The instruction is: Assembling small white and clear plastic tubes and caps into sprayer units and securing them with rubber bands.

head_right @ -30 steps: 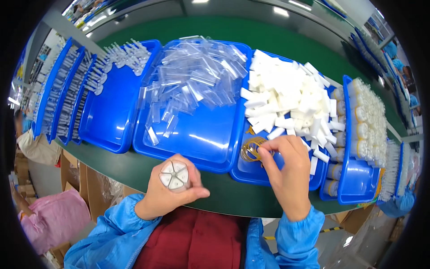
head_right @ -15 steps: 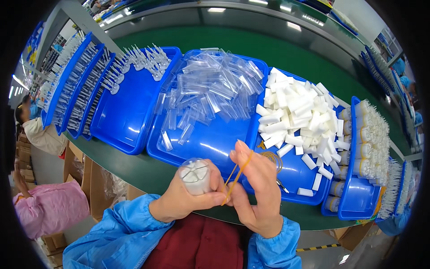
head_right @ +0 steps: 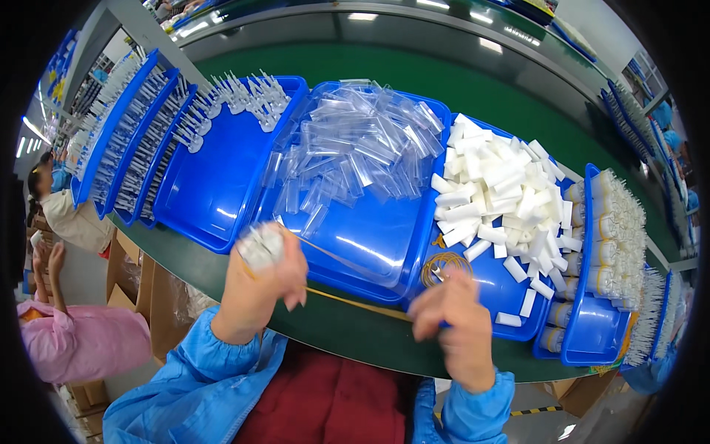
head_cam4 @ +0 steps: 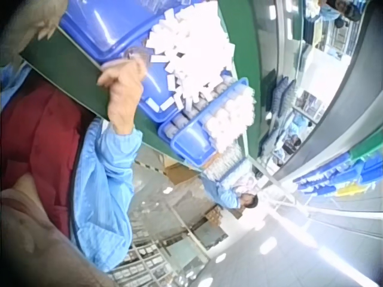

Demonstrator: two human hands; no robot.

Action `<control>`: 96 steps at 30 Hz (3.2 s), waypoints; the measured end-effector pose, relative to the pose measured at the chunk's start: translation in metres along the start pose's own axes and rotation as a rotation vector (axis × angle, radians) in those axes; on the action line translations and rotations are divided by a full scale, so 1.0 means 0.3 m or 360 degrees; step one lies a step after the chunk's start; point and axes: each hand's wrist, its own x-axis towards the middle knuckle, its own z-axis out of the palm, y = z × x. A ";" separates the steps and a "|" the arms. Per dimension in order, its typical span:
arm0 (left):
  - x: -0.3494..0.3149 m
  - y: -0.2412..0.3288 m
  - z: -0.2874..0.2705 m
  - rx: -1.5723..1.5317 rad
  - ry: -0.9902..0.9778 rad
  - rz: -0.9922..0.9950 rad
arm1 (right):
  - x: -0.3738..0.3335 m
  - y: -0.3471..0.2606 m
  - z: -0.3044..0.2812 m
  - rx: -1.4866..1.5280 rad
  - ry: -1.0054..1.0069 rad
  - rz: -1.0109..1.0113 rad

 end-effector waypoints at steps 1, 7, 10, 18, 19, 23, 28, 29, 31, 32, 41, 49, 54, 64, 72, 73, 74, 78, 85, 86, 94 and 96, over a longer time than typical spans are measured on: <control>0.015 -0.019 -0.009 -0.0136 0.0139 0.0030 | -0.018 -0.008 0.008 0.0520 0.0055 0.0016; 0.001 -0.070 0.082 -0.0012 0.0086 0.0602 | 0.062 -0.081 0.135 0.1116 0.0611 0.0153; -0.040 -0.118 0.126 0.0271 -0.0455 0.0690 | 0.125 -0.095 0.134 0.0577 0.0923 0.0364; -0.054 -0.139 0.132 0.0606 -0.0619 0.0418 | 0.033 0.023 0.069 0.0301 0.0220 0.0101; -0.053 -0.132 0.133 0.0645 -0.0562 0.0352 | 0.018 -0.006 0.070 0.0257 0.0114 0.0050; -0.058 -0.154 0.125 0.0937 -0.0573 0.0299 | 0.019 -0.091 0.104 -0.0738 -0.0111 -0.0302; -0.047 -0.152 0.113 0.1249 -0.0677 0.0403 | 0.024 -0.081 0.150 -0.0695 -0.0152 -0.0236; -0.050 -0.152 0.120 0.1217 -0.0694 0.0342 | 0.025 -0.076 0.155 -0.0621 -0.0142 -0.0188; -0.051 -0.148 0.123 0.1072 -0.0708 0.0209 | 0.035 -0.071 0.156 -0.0457 -0.0078 -0.0215; -0.050 -0.146 0.121 0.0960 -0.0705 0.0139 | 0.041 -0.069 0.155 -0.0372 -0.0050 -0.0230; -0.003 -0.095 0.058 0.0949 -0.0684 0.0398 | -0.003 -0.035 0.103 -0.1045 0.0333 -0.0622; -0.030 -0.127 0.046 0.0375 -0.0717 0.0160 | -0.078 -0.046 0.085 -0.0537 0.0238 -0.0160; -0.022 -0.131 0.036 0.0564 -0.0890 0.0299 | -0.098 -0.027 0.052 -0.0297 0.0002 0.0057; -0.019 -0.150 0.028 0.0501 -0.0980 0.0384 | -0.080 -0.035 0.055 -0.0358 0.0074 -0.0170; -0.042 -0.209 0.042 -0.0278 -0.0666 -0.0012 | -0.074 -0.008 0.069 0.0303 0.0113 0.0249; -0.044 -0.210 0.044 -0.0294 -0.0664 -0.0014 | -0.077 -0.005 0.074 0.0301 0.0134 0.0284; -0.046 -0.212 0.045 -0.0310 -0.0663 -0.0016 | -0.078 -0.001 0.078 0.0224 0.0106 0.0260; -0.044 -0.224 0.024 -0.0228 -0.0790 0.0072 | -0.072 -0.015 0.077 -0.0062 0.0059 0.0132; -0.052 -0.227 0.050 -0.0344 -0.0699 0.0029 | -0.061 -0.022 0.068 -0.0126 0.0062 0.0187; -0.046 -0.223 0.051 -0.0269 -0.0734 0.0163 | -0.060 -0.033 0.066 -0.0078 0.0107 0.0166; -0.031 -0.192 0.073 0.0448 -0.0683 0.0879 | -0.096 -0.047 0.071 -0.0088 0.0179 0.0051; -0.042 -0.203 0.085 0.0510 -0.0604 0.0954 | -0.103 -0.046 0.102 0.0022 0.0280 0.0095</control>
